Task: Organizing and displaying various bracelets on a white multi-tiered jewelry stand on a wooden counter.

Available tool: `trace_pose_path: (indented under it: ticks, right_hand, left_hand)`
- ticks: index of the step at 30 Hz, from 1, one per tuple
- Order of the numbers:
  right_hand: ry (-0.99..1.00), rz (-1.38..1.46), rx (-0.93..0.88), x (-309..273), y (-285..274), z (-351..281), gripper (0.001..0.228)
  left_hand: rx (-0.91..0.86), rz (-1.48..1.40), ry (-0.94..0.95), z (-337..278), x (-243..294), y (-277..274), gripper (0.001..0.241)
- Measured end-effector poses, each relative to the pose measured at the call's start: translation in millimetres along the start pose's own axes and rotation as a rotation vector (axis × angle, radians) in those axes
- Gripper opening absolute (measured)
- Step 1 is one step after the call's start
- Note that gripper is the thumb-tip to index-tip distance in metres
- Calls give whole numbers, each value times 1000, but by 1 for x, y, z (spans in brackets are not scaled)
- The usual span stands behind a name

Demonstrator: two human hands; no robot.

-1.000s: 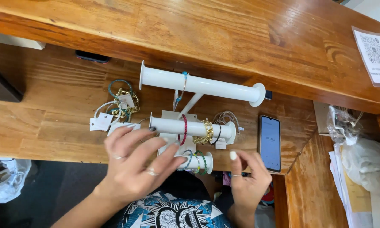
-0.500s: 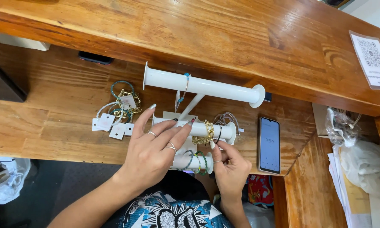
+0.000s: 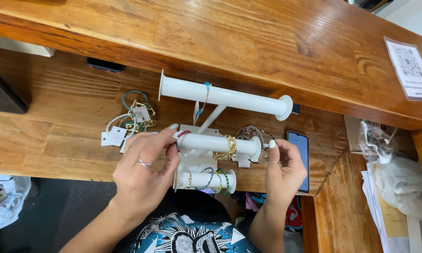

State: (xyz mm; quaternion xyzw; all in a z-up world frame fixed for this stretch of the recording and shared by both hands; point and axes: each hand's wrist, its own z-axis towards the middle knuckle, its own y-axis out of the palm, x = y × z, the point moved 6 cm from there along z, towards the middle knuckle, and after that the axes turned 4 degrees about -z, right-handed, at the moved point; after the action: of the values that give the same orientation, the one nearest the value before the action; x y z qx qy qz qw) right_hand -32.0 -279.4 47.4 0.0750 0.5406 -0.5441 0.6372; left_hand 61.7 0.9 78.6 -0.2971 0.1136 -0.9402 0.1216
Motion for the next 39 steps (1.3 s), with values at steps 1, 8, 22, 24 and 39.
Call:
trace_pose_path:
  ticks: [1,8,22,24,39]
  right_hand:
    - [-1,1,-1,10,3,3,14]
    - [192,-372,-367,83,49,18,19]
    - [-613,-373,-191,-95,4,-17,25]
    - [-570,-505,-236,-81,20,-18,32]
    - [-152,-466,-228,-62,-7,8,10]
  left_hand:
    - [1,1,0,2,0,-4,36]
    - [-32,-244,-350,-4,-24,-11,35]
    - [25,-269,-497,-16,-63,-1,32]
    - [8,-184,-545,-21,-78,3,33]
    - [-79,185,-22,2,-26,-26,20]
